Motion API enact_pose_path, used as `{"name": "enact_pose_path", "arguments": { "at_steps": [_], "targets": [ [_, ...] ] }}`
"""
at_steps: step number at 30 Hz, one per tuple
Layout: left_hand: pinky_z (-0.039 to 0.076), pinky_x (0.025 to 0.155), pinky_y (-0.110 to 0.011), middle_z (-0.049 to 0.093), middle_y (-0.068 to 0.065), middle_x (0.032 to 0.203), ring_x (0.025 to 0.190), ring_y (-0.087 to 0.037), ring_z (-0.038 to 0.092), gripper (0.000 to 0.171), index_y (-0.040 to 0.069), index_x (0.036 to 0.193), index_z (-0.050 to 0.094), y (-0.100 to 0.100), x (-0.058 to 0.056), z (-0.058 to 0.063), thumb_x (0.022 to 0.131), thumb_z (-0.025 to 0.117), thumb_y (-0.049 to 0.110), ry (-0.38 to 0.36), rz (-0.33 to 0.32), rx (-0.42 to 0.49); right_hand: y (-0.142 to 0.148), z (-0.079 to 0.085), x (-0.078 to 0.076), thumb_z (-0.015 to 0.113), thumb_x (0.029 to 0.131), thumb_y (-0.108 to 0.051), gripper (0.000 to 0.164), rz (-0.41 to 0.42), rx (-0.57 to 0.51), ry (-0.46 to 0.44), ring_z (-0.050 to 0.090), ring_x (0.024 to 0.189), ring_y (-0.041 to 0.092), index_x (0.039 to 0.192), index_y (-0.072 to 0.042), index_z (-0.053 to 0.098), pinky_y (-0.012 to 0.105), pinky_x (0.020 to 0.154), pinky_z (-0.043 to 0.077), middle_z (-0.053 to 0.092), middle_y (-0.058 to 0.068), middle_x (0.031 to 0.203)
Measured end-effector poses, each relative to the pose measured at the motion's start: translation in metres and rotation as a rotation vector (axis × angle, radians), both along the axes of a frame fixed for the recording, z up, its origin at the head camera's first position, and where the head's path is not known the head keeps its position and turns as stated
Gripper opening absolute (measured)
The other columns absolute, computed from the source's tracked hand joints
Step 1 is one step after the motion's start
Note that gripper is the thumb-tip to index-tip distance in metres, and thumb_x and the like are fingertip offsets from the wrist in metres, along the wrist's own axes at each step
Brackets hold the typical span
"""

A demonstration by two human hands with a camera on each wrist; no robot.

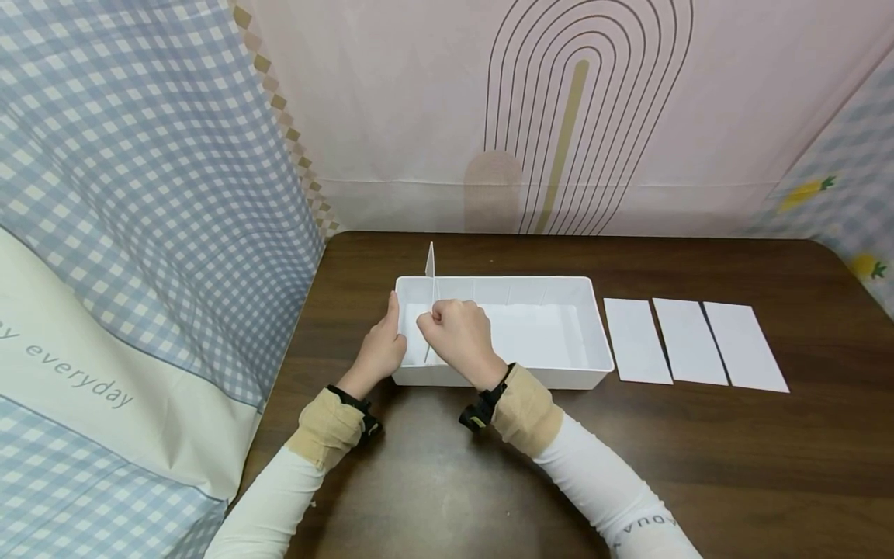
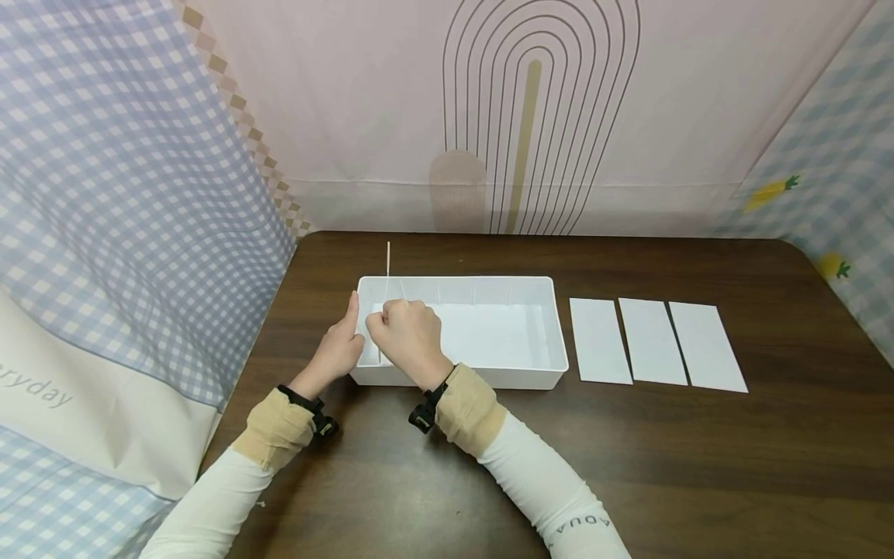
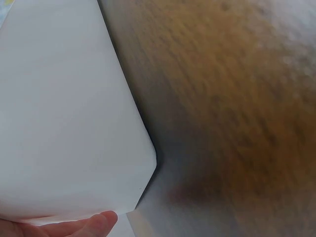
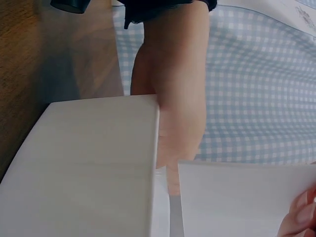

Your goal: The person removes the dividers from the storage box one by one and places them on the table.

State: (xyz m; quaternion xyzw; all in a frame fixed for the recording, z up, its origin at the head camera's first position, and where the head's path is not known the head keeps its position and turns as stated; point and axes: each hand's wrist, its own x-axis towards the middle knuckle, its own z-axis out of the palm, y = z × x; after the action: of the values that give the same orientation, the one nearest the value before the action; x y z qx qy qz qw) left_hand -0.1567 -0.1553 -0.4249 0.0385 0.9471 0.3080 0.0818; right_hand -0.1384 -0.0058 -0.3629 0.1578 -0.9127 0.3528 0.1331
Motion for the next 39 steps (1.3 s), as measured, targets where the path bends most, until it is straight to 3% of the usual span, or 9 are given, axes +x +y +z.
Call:
{"name": "enact_pose_path", "arguments": {
  "at_steps": [5, 14, 29, 34, 39],
  "targets": [
    [0.037, 0.053, -0.03, 0.032, -0.02, 0.139, 0.054, -0.022, 0.042, 0.071, 0.007, 0.143, -0.003, 0.0, 0.0, 0.0, 0.083, 0.036, 0.004, -0.013, 0.004, -0.001, 0.002, 0.004, 0.002, 0.048, 0.071, -0.01, 0.037, -0.003, -0.004, -0.003, 0.016, 0.042, 0.007, 0.042, -0.016, 0.027, 0.019, 0.039, 0.012, 0.018, -0.008, 0.043],
    [0.043, 0.065, -0.039, 0.034, -0.022, 0.138, 0.069, -0.026, 0.049, 0.071, 0.006, 0.143, -0.003, 0.001, 0.0, 0.0, 0.083, 0.036, 0.004, 0.008, 0.0, -0.021, 0.006, 0.008, 0.004, 0.049, 0.07, -0.01, 0.035, -0.009, -0.019, 0.033, 0.019, 0.041, 0.006, 0.042, -0.016, 0.027, 0.019, 0.039, 0.014, 0.021, -0.009, 0.042],
    [0.042, 0.08, -0.046, 0.031, -0.021, 0.139, 0.098, -0.034, 0.053, 0.069, 0.004, 0.143, 0.0, -0.001, 0.0, -0.001, 0.083, 0.035, 0.004, 0.021, -0.004, -0.001, 0.021, 0.006, 0.002, 0.046, 0.076, -0.007, 0.037, 0.019, -0.077, -0.009, 0.023, 0.039, 0.007, 0.044, -0.014, 0.03, 0.019, 0.04, 0.017, 0.023, -0.007, 0.042],
    [0.043, 0.076, -0.044, 0.031, -0.021, 0.139, 0.091, -0.031, 0.054, 0.069, 0.004, 0.142, 0.0, -0.001, -0.001, -0.001, 0.083, 0.036, 0.004, 0.02, -0.007, -0.01, 0.026, 0.005, 0.002, 0.046, 0.08, -0.008, 0.038, 0.016, -0.077, -0.04, 0.024, 0.039, 0.008, 0.045, -0.014, 0.031, 0.019, 0.041, 0.018, 0.024, -0.007, 0.042],
    [0.041, 0.065, -0.038, 0.029, -0.019, 0.141, 0.068, -0.026, 0.05, 0.07, 0.005, 0.143, -0.001, -0.001, -0.001, -0.001, 0.083, 0.035, 0.004, 0.0, -0.005, -0.014, 0.031, 0.006, 0.003, 0.046, 0.082, -0.01, 0.039, 0.015, -0.072, -0.085, 0.025, 0.04, 0.009, 0.045, -0.014, 0.032, 0.02, 0.042, 0.019, 0.026, -0.006, 0.042]
  ]
}}
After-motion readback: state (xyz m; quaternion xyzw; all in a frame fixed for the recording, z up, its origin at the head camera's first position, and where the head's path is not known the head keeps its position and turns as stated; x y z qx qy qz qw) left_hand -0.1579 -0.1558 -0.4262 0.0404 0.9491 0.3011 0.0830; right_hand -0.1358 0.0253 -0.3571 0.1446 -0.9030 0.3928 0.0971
